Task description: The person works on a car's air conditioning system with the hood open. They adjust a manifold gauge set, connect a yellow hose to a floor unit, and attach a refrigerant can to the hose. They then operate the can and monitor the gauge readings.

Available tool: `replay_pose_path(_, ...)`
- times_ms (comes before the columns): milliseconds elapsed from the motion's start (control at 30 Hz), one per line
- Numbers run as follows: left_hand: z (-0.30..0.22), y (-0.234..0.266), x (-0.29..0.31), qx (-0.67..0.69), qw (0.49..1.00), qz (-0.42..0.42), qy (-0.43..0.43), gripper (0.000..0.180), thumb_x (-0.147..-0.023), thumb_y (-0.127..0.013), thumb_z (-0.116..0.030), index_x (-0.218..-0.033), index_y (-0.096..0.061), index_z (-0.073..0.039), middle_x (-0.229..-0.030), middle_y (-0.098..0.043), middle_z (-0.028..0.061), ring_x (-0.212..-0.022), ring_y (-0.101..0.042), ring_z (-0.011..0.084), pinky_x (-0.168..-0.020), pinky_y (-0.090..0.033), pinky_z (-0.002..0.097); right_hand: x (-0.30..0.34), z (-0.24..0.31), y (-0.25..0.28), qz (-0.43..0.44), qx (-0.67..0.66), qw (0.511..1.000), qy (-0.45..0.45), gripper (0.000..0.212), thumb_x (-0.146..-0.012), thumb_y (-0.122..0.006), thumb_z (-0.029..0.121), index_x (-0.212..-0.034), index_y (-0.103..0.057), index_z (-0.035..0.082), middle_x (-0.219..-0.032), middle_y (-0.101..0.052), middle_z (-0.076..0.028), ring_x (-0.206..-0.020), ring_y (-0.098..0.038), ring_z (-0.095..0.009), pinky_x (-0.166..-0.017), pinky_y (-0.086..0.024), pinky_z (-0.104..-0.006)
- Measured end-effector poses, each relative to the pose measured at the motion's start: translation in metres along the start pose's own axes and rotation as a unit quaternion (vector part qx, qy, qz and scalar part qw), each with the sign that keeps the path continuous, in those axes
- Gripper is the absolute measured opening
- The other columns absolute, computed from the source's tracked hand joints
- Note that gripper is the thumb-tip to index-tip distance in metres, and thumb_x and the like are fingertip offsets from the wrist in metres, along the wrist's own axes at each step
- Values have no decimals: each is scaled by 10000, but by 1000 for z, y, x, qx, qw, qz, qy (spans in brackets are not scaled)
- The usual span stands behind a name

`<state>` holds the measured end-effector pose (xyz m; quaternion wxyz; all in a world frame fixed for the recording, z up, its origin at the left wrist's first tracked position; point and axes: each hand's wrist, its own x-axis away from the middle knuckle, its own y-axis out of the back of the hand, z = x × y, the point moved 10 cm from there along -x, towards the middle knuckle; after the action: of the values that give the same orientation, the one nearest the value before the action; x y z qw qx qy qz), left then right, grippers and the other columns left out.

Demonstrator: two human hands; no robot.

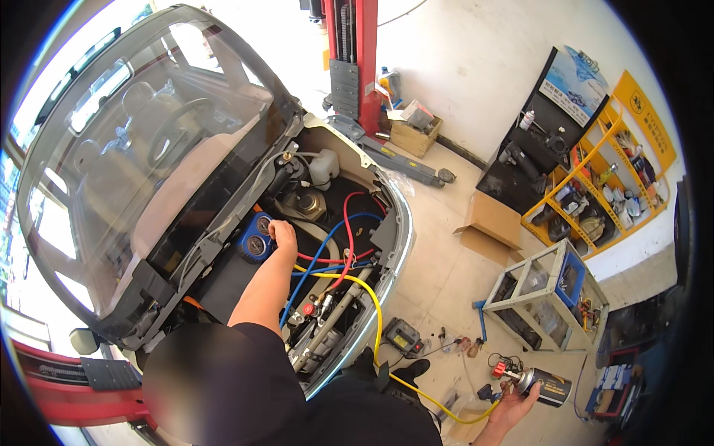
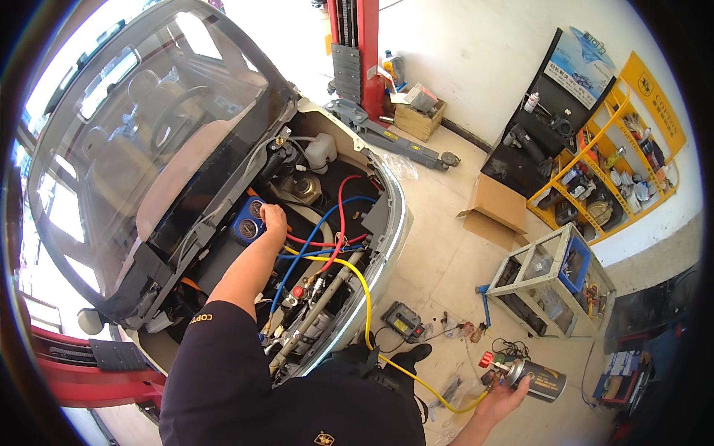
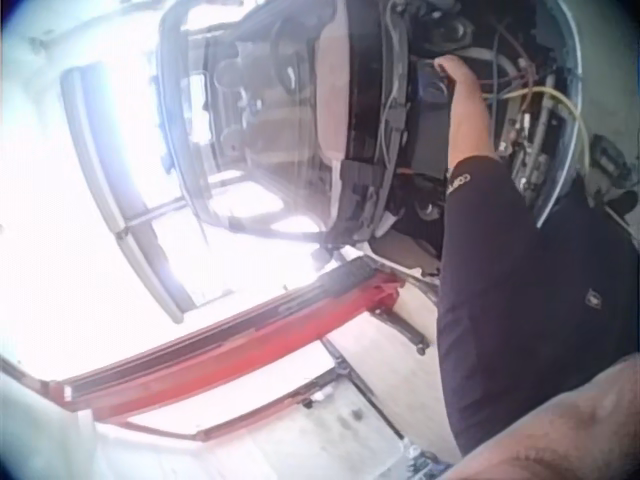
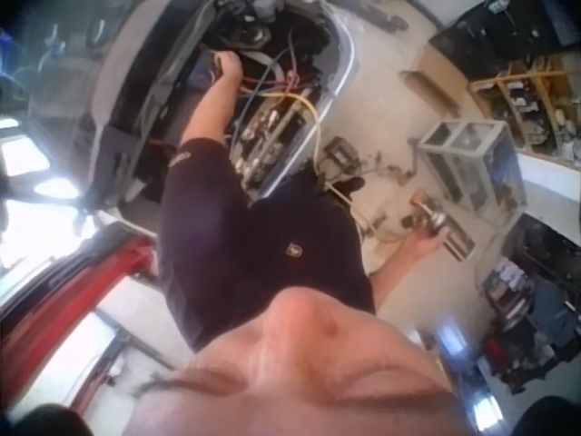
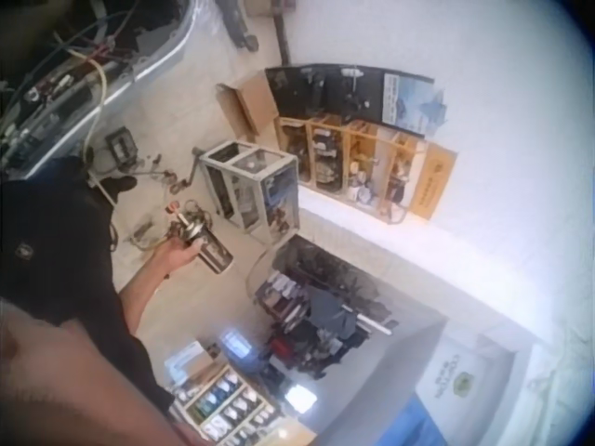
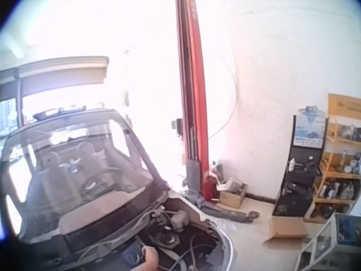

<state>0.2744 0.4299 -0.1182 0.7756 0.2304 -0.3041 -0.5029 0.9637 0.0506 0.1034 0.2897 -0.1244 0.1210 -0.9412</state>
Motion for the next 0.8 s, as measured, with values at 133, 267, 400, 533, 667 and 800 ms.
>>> replay_pose_path(133, -4, -1, 24, -33, 989, -128, -63, 526, -851, -630, -599, -1163, -686, -178, -1149, -606, 44, -1141, -516, 229, -865, -459, 393, -10, -2, -4, 25, -2, 1000, -3, 533, -941, -611, 461, -1310, -528, 85, -1200, -650, -84, -965, -619, -155, -666, -519, -303)
replay_pose_path(267, -20, 2, 23, 13, 991, -75, -109, 348, -947, -555, -330, -1206, -680, -135, -1198, -591, 90, -1133, -536, 289, -833, -490, 427, -10, 1, -6, 22, -3, 1000, 0, 528, -945, -607, 454, -1306, -530, 77, -1200, -649, -94, -956, -625, -161, -660, -536, -311)
replay_pose_path(400, -20, 7, 28, 7, 990, -120, -79, 286, -971, -519, -240, -1123, -714, -97, -1073, -586, 107, -1041, -576, 300, -682, -522, 428, -9, -4, -6, 48, -3, 999, -7, 510, -946, -602, 412, -1316, -527, 69, -1230, -642, -78, -1014, -632, -157, -659, -544, -311)
replay_pose_path(533, 7, 1, 15, 105, 989, -105, 1, 258, -953, -536, -223, -1039, -711, -54, -1008, -563, 101, -928, -597, 261, -579, -506, 396, -5, -9, -19, 54, -8, 998, -13, 494, -938, -614, 406, -1293, -544, 69, -1215, -648, -74, -995, -639, -158, -652, -551, -317)
replay_pose_path(667, 12, 35, 37, 112, 985, -130, -25, 285, -926, -596, -272, -1128, -660, -81, -1053, -562, 98, -1062, -551, 276, -783, -489, 461, -7, -9, -20, 48, 1, 999, -12, 480, -936, -617, 403, -1279, -551, 73, -1199, -651, -74, -987, -640, -160, -650, -549, -319)
replay_pose_path(800, 46, 81, 108, 420, 874, -245, 0, 438, -822, -745, -300, -1162, -591, -70, -1100, -564, 132, -1093, -530, 316, -899, -440, 444, -6, -5, -34, 42, 2, 999, 1, 476, -936, -619, 405, -1270, -553, 72, -1192, -651, -80, -971, -640, -166, -650, -544, -322)
